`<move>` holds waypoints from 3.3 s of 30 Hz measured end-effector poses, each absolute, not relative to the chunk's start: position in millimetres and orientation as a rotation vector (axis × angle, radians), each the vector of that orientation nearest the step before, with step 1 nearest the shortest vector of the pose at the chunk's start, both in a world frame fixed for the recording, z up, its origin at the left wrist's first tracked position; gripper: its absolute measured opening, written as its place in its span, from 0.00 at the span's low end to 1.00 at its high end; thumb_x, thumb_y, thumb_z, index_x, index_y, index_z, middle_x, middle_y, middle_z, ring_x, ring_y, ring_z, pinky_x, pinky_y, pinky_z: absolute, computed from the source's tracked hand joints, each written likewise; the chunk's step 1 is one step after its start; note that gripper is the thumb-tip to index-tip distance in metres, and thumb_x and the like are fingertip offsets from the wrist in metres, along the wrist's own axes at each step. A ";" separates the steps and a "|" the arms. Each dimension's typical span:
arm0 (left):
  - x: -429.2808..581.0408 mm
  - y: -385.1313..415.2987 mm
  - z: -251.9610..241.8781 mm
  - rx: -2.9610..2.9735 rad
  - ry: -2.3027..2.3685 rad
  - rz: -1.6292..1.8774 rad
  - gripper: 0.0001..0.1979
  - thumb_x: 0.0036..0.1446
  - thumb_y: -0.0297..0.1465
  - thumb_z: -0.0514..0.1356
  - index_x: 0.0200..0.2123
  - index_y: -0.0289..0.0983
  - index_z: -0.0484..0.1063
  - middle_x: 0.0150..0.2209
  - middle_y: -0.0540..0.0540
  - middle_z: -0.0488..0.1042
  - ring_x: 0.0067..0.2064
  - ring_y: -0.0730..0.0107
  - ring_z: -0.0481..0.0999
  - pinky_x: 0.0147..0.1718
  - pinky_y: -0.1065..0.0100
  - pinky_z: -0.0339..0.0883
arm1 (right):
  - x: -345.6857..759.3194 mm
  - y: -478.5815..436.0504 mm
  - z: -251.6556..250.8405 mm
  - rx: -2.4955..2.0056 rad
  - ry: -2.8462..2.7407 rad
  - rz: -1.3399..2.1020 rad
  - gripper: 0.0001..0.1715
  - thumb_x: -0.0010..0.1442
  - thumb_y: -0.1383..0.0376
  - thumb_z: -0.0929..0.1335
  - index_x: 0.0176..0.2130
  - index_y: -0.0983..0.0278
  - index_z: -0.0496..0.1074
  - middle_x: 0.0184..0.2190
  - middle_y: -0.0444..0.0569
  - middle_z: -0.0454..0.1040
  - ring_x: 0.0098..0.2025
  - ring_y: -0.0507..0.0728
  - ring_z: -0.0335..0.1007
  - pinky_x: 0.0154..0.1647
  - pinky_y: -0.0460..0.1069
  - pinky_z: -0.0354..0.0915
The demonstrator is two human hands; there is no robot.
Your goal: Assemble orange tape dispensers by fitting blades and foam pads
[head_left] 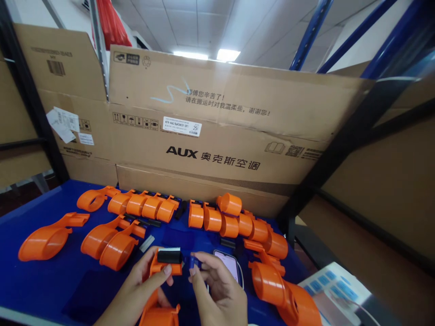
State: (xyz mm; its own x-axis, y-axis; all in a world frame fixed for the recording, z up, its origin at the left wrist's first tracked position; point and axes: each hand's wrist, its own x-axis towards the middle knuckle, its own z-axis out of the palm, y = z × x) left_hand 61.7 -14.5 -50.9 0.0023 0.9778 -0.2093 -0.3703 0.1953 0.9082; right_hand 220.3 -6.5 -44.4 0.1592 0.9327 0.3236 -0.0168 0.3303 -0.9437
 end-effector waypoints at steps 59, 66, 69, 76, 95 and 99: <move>54.2 -21.1 -52.3 1.301 1.266 0.983 0.20 0.63 0.39 0.60 0.56 0.43 0.62 0.35 0.50 0.76 0.27 0.67 0.76 0.28 0.67 0.75 | 231.2 11.3 20.3 -1.105 -2.695 0.091 0.08 0.60 0.69 0.66 0.40 0.62 0.75 0.35 0.52 0.79 0.35 0.62 0.75 0.32 0.52 0.64; 54.5 -20.1 -57.2 1.247 1.185 1.037 0.23 0.63 0.40 0.60 0.59 0.41 0.62 0.33 0.49 0.76 0.27 0.65 0.78 0.28 0.66 0.73 | 220.0 11.2 10.9 -1.168 -2.661 0.076 0.14 0.60 0.70 0.66 0.46 0.63 0.76 0.38 0.54 0.79 0.38 0.65 0.77 0.34 0.54 0.68; 54.4 -19.5 -57.6 1.184 1.144 1.027 0.23 0.63 0.37 0.60 0.60 0.41 0.61 0.30 0.51 0.76 0.24 0.66 0.77 0.26 0.66 0.72 | 219.9 9.4 9.5 -1.131 -2.645 0.137 0.21 0.63 0.68 0.66 0.55 0.63 0.73 0.42 0.55 0.80 0.41 0.66 0.77 0.37 0.55 0.71; 52.8 -16.6 -50.0 0.898 1.014 1.138 0.21 0.59 0.38 0.65 0.53 0.40 0.68 0.32 0.50 0.78 0.21 0.73 0.74 0.23 0.70 0.68 | 244.5 11.4 5.7 -0.986 -2.180 0.458 0.14 0.67 0.60 0.64 0.51 0.58 0.71 0.42 0.49 0.79 0.42 0.61 0.76 0.44 0.52 0.69; 57.3 -13.1 -49.9 0.908 1.053 1.185 0.25 0.59 0.43 0.65 0.54 0.42 0.62 0.29 0.54 0.77 0.19 0.71 0.77 0.22 0.68 0.71 | 216.0 -0.3 -63.4 -0.944 -1.586 0.446 0.18 0.65 0.68 0.68 0.53 0.57 0.79 0.50 0.49 0.82 0.48 0.60 0.81 0.54 0.50 0.75; 53.8 -13.2 -53.0 0.897 1.038 1.184 0.32 0.59 0.43 0.65 0.60 0.43 0.55 0.29 0.55 0.78 0.20 0.70 0.78 0.22 0.69 0.71 | 209.2 -4.0 -70.9 -0.893 -1.728 0.315 0.25 0.67 0.69 0.64 0.62 0.59 0.71 0.57 0.48 0.76 0.55 0.60 0.77 0.58 0.50 0.72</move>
